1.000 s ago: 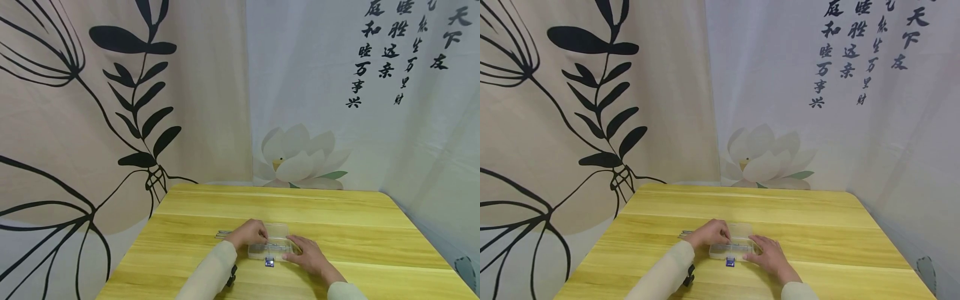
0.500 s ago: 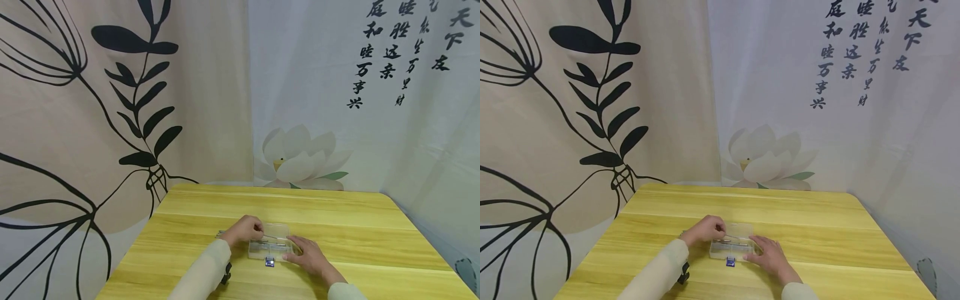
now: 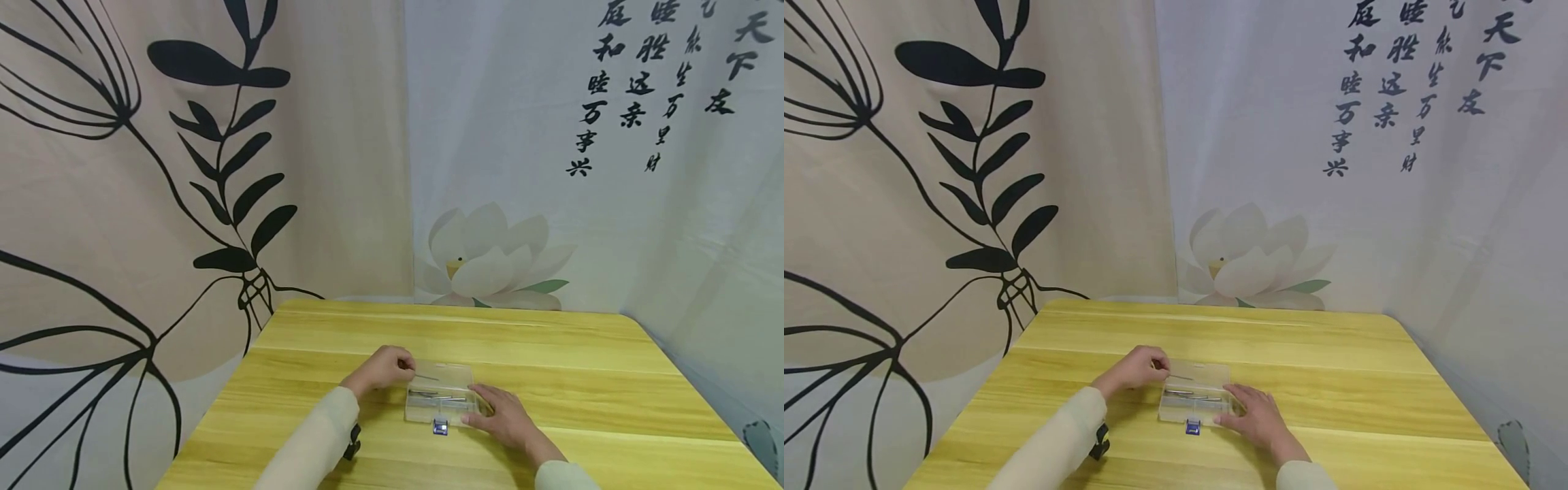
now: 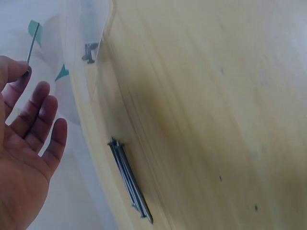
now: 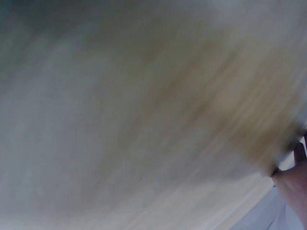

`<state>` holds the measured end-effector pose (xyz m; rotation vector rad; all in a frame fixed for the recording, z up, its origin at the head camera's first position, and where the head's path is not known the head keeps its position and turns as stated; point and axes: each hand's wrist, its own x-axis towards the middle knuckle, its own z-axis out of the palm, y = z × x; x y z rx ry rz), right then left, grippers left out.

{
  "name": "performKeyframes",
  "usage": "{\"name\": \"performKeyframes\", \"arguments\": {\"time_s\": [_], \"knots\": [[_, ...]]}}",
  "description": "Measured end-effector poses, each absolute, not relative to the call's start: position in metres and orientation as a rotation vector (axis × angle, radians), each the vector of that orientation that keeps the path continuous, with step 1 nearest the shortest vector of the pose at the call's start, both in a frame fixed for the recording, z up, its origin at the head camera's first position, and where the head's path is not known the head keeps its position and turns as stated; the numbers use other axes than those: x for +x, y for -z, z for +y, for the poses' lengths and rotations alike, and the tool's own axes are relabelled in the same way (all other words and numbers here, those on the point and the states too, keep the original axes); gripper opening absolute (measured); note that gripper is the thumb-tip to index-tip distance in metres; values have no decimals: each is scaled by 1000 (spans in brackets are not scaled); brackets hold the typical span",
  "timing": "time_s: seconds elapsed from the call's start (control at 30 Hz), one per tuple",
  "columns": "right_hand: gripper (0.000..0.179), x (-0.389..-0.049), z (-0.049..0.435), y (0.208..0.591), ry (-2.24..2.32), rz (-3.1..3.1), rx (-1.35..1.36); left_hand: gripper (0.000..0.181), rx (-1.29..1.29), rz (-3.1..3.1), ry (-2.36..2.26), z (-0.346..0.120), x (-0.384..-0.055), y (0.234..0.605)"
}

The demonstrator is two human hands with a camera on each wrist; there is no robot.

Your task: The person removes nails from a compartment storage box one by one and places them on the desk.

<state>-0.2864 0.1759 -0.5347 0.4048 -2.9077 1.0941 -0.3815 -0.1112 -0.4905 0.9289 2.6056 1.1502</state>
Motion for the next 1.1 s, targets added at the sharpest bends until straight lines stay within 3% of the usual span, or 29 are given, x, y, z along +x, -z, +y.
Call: {"name": "performKeyframes", "arguments": {"time_s": [1.1], "knots": [[72,-288,177,537,-1088,-2916,398,8,802,2697,-1261,-197,-380,495]]}}
